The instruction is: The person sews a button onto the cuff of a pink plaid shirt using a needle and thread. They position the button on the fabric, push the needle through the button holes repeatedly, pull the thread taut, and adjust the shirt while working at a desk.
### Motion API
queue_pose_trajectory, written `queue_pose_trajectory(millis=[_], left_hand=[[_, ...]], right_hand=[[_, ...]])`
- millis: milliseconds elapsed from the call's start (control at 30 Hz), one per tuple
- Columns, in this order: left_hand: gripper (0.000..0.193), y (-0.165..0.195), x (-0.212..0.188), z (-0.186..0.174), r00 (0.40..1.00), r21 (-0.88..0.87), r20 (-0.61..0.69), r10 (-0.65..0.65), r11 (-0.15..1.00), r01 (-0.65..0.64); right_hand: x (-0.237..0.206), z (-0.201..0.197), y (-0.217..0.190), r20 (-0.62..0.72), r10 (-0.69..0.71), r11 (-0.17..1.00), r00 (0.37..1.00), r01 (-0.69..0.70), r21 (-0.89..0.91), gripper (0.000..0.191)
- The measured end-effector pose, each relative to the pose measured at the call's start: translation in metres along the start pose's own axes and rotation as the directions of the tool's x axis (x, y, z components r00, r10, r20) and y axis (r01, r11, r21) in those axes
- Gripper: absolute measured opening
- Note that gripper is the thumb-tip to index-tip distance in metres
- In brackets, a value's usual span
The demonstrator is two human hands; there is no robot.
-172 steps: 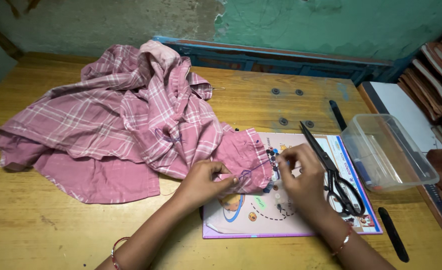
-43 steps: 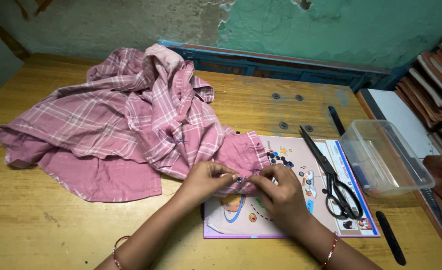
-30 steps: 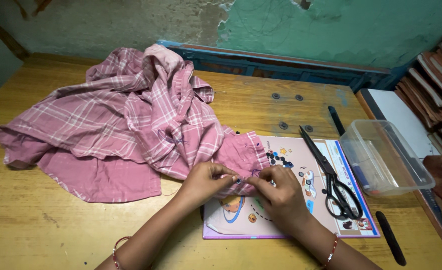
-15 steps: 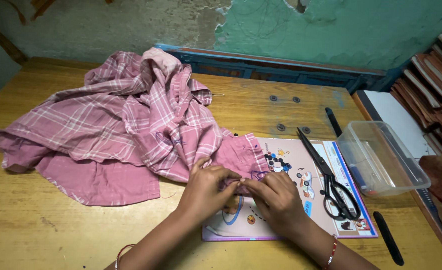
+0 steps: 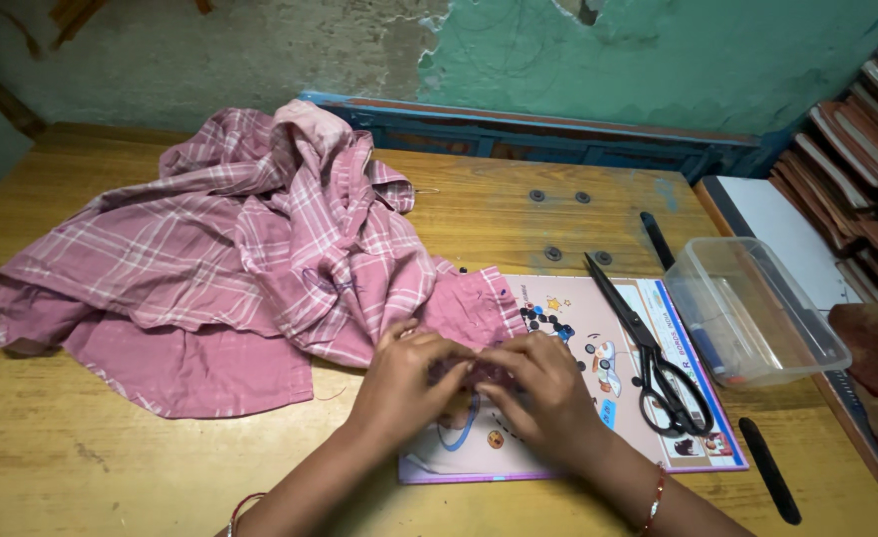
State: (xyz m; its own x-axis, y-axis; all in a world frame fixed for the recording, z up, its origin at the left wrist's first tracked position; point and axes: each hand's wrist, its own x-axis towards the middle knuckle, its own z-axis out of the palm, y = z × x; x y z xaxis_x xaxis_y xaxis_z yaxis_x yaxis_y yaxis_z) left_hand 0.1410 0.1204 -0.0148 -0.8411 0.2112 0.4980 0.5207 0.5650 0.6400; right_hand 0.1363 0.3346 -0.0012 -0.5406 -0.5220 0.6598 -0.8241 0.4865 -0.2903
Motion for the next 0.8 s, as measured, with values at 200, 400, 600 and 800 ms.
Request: queue_pose_trajectory(millis=[200,400,600,800], left_hand=[[0.012,0.002,0.003,-0.001,1.0,-0.029,0.014,-0.024,0.999,0.024],[0.01,0.004,0.0,0.001,0.998,-0.026,0.058,0.029,0.999,-0.028],[0.022,0.002,-0.002,0.001,0.988,0.074,0.06,0.145,0.986,-0.149],[0.033,-0.002,-0.004,0.0,0.897,0.235,0.073,0.437,0.866,-0.441]], right_hand=[[0.001,0.001,0.006,0.016,0.106,0.988,0.994,-0.107,0.114,0.04],[0.003,0.004,0.007,0.034,0.176,0.977,0.984,-0.179,0.119,0.038],[-0.005,0.009,0.017,0.19,0.347,0.849,0.918,-0.394,0.353,0.026],[-0.02,0.028,0.047,0.48,0.524,0.381,0.704,-0.698,0.607,0.02]])
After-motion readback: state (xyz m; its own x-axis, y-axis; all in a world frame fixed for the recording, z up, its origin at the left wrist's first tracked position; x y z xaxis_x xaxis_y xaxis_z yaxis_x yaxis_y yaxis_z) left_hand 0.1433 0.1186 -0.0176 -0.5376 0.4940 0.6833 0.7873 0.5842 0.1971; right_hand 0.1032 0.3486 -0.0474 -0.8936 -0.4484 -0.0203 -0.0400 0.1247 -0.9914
